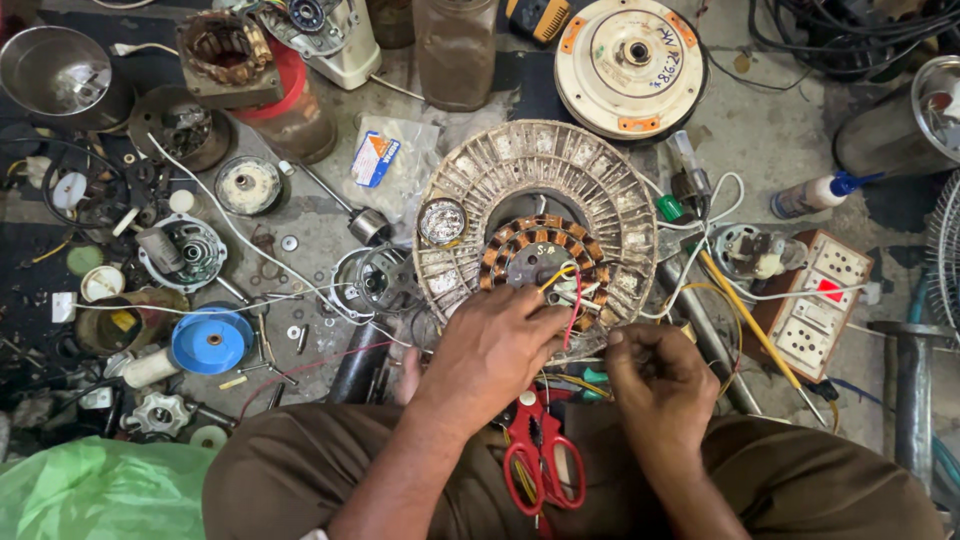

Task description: The person sits on the floor of a cluttered repair workshop and works on a ceiling fan stator, arranging copper wire coils and connecting their colored lead wires together, at one point reaching into a bag for supplies before returning to the wiring.

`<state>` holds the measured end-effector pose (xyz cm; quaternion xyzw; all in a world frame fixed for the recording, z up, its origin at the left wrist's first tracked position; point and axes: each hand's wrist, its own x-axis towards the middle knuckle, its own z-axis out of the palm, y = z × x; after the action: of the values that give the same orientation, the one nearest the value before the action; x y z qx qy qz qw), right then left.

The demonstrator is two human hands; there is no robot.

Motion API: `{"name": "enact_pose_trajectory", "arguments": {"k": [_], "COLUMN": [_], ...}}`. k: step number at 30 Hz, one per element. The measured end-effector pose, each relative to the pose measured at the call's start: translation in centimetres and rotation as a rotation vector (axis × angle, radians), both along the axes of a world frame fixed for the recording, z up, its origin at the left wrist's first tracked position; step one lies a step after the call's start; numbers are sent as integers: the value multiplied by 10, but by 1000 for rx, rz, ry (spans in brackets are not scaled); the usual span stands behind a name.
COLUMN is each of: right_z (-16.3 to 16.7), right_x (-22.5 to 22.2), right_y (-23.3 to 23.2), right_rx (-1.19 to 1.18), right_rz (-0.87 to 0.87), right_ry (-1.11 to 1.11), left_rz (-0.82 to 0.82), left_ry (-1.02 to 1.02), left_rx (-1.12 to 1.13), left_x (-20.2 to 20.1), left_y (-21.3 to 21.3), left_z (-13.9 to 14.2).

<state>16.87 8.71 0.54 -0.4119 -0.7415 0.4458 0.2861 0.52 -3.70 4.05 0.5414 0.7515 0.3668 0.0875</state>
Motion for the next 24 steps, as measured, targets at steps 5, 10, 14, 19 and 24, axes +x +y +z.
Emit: {"name": "enact_pose_trajectory", "arguments": {"k": [5,10,14,19,24], "right_z": [-6,-6,-2,4,5], "right_x": [3,-1,-4,-8,-11], "right_y": [1,-1,-2,-1,1], "right_rx": [138,159,228,212,184], "right_rz": [31,24,9,-5,25], "right_ry": [-17,20,-31,-143,-132], "left_rz": [6,1,7,28,22], "left_ry": [49,63,57,28,47], "left_rx": [-73,-45,-54,-69,-90], "left_x": [-1,-1,-1,0,0], "left_y": [4,3,4,4,5], "left_z": [1,1,2,2,0]}}
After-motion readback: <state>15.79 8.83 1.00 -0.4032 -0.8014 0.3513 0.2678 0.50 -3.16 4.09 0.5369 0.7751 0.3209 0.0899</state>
